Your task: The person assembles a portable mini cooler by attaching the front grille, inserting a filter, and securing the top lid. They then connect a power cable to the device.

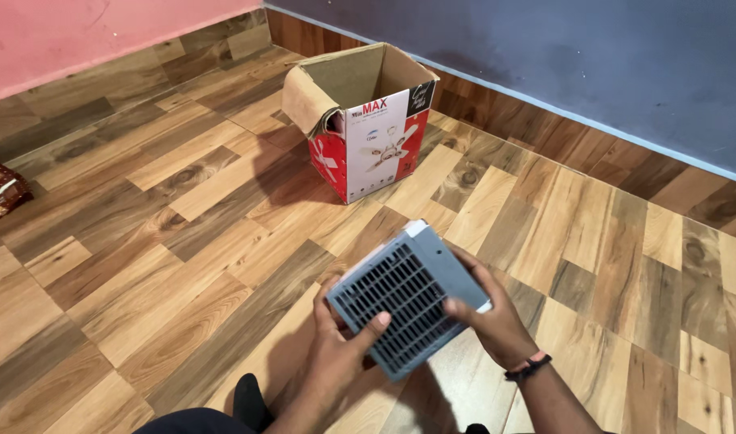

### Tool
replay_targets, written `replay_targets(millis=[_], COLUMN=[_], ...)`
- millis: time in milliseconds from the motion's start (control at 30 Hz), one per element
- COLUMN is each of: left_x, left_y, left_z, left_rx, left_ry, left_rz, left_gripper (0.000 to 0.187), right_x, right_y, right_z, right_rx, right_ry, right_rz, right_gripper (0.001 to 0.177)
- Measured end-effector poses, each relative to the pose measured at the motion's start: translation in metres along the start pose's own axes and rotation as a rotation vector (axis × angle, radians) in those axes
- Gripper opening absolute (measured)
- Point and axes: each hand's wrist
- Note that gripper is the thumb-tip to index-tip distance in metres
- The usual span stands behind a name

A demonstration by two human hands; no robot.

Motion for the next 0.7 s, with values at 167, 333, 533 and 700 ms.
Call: replay_targets(millis=[167, 333, 533, 700], left_x=[-0.007, -0.01, -0.008, -0.006], left_y=[-0.02, -0.046, -0.055, -0.056], left_z=[0.012, 0.016, 0.022, 0.032], left_rx=[-0.007, -0.094, -0.08, -0.322], left_ry=[-0.02, 0.159, 0.17, 0.017], left_rz=[-0.052, 0.523, 0.471, 0.216], left_gripper=[0.05, 0.04, 0.043, 0.066], right_x=[-0.001, 0.0, -0.002, -0.006], right_y=[0.0, 0.003, 0.02, 0.03], right_z=[0.01, 0.016, 0.02, 0.023], right_rx=[0.106, 0.125, 0.111, 0.096], right_ry=[0.358, 0.36, 0.304, 0.242], right_rz=[0.118, 0.039, 0.138, 0.229], right_gripper=[0.064, 0.042, 0.042, 0.043])
Point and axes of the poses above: each hand's wrist, its own z-axis towards the middle knuckle, its own x-axis out of the back of the hand, y = z × x, and after that the axes turned 5 degrees about x, right-handed
